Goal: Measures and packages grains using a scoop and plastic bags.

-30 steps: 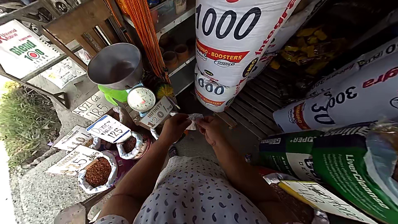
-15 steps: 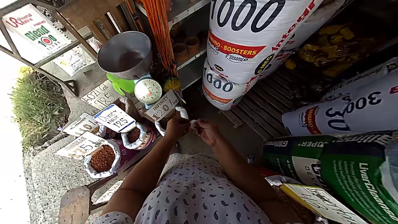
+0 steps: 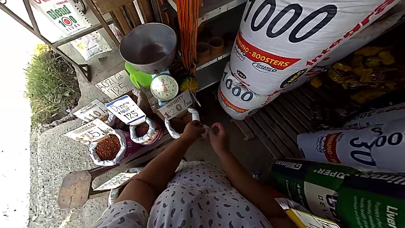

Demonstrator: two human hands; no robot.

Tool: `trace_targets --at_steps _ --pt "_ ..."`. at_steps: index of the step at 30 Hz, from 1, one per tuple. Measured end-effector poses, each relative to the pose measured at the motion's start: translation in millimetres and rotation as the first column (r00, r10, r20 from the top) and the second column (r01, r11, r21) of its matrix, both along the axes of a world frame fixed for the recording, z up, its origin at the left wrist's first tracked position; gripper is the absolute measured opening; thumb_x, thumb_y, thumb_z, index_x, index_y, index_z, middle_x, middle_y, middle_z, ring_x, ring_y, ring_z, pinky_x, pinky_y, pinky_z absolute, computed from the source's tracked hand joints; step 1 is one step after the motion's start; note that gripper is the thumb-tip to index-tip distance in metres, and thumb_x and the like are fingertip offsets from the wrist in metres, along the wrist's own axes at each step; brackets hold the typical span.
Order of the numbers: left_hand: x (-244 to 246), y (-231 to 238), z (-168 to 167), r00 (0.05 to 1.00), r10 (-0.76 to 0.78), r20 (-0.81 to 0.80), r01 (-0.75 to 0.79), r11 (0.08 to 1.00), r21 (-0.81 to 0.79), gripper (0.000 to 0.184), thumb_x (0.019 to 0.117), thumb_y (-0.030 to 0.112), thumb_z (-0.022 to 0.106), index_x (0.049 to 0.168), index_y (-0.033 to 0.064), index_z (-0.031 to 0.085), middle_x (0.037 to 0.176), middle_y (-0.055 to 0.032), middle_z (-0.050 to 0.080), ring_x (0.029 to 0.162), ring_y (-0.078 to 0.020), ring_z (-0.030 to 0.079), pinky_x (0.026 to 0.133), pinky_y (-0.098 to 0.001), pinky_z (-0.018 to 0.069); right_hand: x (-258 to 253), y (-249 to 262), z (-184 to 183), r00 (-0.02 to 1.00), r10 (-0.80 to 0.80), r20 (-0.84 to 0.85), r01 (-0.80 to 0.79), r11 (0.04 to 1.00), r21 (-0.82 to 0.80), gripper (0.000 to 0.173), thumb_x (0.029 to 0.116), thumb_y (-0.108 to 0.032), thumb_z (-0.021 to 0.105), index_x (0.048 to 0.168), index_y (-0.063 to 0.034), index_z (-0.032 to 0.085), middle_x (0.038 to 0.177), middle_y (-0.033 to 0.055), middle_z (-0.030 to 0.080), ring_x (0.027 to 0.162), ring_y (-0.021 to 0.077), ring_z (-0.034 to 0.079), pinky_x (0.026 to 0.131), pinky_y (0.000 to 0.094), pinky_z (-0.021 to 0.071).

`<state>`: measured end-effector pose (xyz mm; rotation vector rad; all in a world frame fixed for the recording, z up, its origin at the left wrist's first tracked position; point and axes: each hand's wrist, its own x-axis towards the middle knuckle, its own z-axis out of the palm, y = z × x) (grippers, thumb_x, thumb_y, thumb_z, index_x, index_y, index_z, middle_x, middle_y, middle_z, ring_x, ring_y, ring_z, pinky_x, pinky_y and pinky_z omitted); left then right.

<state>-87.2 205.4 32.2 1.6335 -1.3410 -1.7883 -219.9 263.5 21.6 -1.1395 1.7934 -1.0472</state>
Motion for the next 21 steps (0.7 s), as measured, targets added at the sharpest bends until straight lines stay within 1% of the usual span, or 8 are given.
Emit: trace_targets --at_steps 3,6,9,11,13,16,19,21 --pt "23 -23 -12 0.982 -0.073 0.173 0.088 0.993 -0.079 0.037 0.0846 0.018 0.079 0.113 -0.0002 0.064 0.1 -0.0168 0.067 0.088 -0.0274 0.066 0.082 -0.0479 0.0563 10 -3 1 0.95 0.165 -0.266 -0.234 0.939 -0.252 0.014 0.0911 0.001 0.061 0.089 0.0036 0.074 0.11 0.0204 0.068 0.085 0.0206 0.069 0.074 0.034 0.0601" --pt "49 -43 -27 0.96 -0.239 0.149 0.248 0.968 -0.046 0.046 0.0871 0.024 0.079 0.121 -0.0017 0.063 0.11 -0.0194 0.066 0.101 -0.0298 0.063 0.092 -0.0514 0.0509 24 -19 3 0.899 0.234 -0.371 -0.329 0.919 -0.218 0.017 0.0922 0.003 0.061 0.091 0.0014 0.078 0.114 0.0191 0.073 0.101 0.0273 0.072 0.088 0.0423 0.06" --pt "89 -65 -39 0.941 -0.329 -0.074 0.332 0.942 0.042 0.052 0.0984 0.03 0.07 0.135 -0.003 0.055 0.128 -0.0226 0.061 0.113 -0.0302 0.062 0.097 -0.0495 0.0518 44 -39 1 0.892 0.252 -0.375 -0.316 0.941 -0.12 0.021 0.0933 0.005 0.061 0.102 0.0005 0.08 0.114 0.0184 0.075 0.104 0.0297 0.073 0.093 0.0468 0.0586" --pt "128 -93 -41 0.975 -0.182 -0.129 0.188 0.982 0.032 0.054 0.1017 0.033 0.065 0.138 -0.004 0.053 0.132 -0.0244 0.06 0.118 -0.0313 0.063 0.102 -0.0484 0.0521 54 -55 3 0.906 0.244 -0.346 -0.278 0.959 -0.051 0.02 0.095 0.003 0.062 0.108 0.0021 0.078 0.116 0.0196 0.073 0.095 0.0295 0.073 0.086 0.0468 0.0599" --pt "173 -136 -48 0.998 0.061 -0.017 -0.062 0.996 -0.071 0.053 0.1005 0.033 0.067 0.137 -0.0039 0.056 0.132 -0.0234 0.063 0.121 -0.0307 0.063 0.106 -0.0474 0.0496 59 -68 -2 0.927 0.212 -0.309 -0.222 0.975 0.001 0.021 0.0945 0.001 0.065 0.112 0.0041 0.076 0.118 0.0221 0.072 0.092 0.0312 0.073 0.084 0.0477 0.0602" --pt "241 -214 -69 0.895 0.432 0.113 -0.398 0.886 -0.236 0.059 0.0976 0.034 0.072 0.141 -0.0017 0.054 0.133 -0.0237 0.063 0.124 -0.0357 0.061 0.107 -0.0544 0.0473 70 -78 -8 0.976 0.091 -0.198 -0.066 0.989 0.131 0.023 0.0939 0.002 0.068 0.116 0.0059 0.073 0.12 0.0237 0.07 0.093 0.0294 0.071 0.086 0.0455 0.0591" --pt "294 -288 -88 0.778 0.607 0.162 -0.521 0.768 -0.373 0.074 0.0894 0.034 0.08 0.146 -0.0022 0.048 0.136 -0.0289 0.059 0.126 -0.0431 0.058 0.107 -0.0607 0.0458 85 -80 -13 0.992 -0.111 -0.061 0.123 0.957 0.262 0.026 0.0946 0.003 0.067 0.12 0.0076 0.07 0.109 0.0224 0.071 0.083 0.0223 0.066 0.079 0.0397 0.0572" --pt "312 -322 -90 0.765 0.608 0.21 -0.508 0.771 -0.383 0.08 0.0845 0.031 0.085 0.146 -0.0022 0.046 0.135 -0.0295 0.059 0.127 -0.0441 0.057 0.107 -0.0612 0.0463 90 -75 -21 0.975 -0.222 -0.006 0.212 0.921 0.327 0.026 0.0961 0.002 0.064 0.121 0.0079 0.067 0.096 0.0169 0.068 0.072 0.0138 0.059 0.07 0.0312 0.0531"
